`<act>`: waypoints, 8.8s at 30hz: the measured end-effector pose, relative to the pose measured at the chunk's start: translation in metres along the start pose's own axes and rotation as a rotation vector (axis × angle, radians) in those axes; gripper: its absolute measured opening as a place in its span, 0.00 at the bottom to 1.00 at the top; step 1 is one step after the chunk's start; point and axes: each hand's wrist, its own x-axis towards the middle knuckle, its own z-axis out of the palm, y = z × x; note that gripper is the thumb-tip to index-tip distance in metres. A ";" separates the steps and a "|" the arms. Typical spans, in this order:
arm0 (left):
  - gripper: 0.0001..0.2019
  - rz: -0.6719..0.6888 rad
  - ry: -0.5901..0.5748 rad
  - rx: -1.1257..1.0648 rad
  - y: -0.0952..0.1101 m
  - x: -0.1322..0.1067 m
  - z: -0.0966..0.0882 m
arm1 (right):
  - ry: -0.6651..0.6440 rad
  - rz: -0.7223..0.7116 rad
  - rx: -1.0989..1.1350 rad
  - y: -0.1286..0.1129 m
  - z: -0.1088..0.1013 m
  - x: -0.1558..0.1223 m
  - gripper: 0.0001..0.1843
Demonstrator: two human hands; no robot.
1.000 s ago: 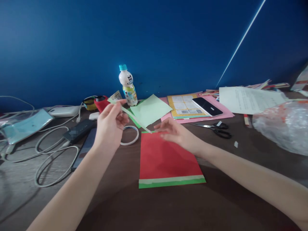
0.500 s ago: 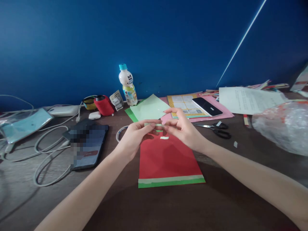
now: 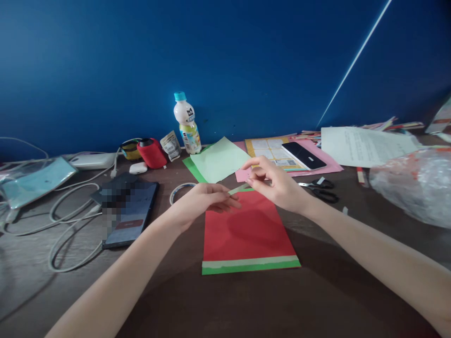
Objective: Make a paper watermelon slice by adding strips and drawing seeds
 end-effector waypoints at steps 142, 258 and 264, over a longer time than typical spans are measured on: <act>0.06 0.210 0.058 0.226 0.010 -0.016 0.021 | -0.086 0.298 0.355 -0.012 0.001 -0.001 0.15; 0.07 0.284 -0.084 0.560 0.021 -0.019 0.006 | -0.271 0.138 0.244 -0.032 -0.003 -0.007 0.06; 0.06 0.297 -0.088 0.570 0.021 -0.019 0.006 | -0.273 0.146 0.242 -0.030 -0.003 -0.007 0.06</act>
